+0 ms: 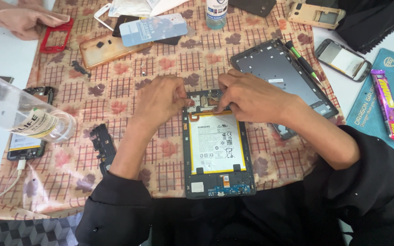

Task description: The person disassembles a Samsung tablet, removes the battery and internal components, and uses a screwdriver to unscrew and reposition parts. They handle the motherboard, battery, and screen assembly while working on a cluttered table.

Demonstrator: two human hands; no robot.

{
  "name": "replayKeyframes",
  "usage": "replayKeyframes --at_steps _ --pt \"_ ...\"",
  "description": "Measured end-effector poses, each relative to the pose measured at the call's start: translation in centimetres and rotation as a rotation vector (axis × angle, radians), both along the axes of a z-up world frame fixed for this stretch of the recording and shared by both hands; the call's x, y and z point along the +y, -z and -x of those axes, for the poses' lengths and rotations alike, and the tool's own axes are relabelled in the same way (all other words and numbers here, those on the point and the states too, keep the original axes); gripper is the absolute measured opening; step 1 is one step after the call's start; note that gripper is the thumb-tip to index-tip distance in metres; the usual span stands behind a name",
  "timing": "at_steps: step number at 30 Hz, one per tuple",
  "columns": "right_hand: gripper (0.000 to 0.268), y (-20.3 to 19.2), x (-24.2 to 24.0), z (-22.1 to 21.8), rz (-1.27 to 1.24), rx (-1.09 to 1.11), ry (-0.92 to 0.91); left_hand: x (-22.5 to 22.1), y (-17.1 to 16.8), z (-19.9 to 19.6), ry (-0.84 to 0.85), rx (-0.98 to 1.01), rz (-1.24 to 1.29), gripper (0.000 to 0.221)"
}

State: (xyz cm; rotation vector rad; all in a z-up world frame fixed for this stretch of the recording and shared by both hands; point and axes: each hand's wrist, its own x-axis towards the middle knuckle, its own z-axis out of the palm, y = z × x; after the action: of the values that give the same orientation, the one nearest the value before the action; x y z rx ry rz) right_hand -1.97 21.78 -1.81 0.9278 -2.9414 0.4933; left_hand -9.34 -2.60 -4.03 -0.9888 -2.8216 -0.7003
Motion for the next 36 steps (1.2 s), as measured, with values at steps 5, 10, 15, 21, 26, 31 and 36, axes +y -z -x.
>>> replayKeyframes --at_steps 5,10,15,21,26,31,36 --pt "0.044 0.6 1.1 0.8 0.139 0.018 -0.091 -1.0 -0.4 1.3 0.045 -0.115 -0.111 0.023" --pt "0.046 1.0 1.8 1.1 0.206 0.093 -0.063 -1.6 -0.9 1.7 0.096 -0.145 -0.297 0.021" --pt "0.047 0.3 2.4 1.0 0.238 0.136 -0.056 -0.7 -0.7 1.2 0.041 -0.27 -0.098 0.019" --pt "0.043 -0.1 3.3 0.7 0.212 0.212 -0.027 0.3 -0.4 0.8 0.006 -0.039 0.059 0.024" --pt "0.031 -0.8 4.1 0.3 0.189 0.237 0.024 0.1 -1.3 0.9 0.029 -0.132 0.025 0.025" --pt "0.024 -1.5 6.7 0.5 0.204 0.151 0.106 -1.6 -1.5 2.3 0.102 -0.436 -0.354 0.013" --pt "0.026 -1.8 7.9 0.5 -0.016 0.036 0.302 -3.0 -1.4 2.5 -0.003 -0.138 -0.448 0.014"
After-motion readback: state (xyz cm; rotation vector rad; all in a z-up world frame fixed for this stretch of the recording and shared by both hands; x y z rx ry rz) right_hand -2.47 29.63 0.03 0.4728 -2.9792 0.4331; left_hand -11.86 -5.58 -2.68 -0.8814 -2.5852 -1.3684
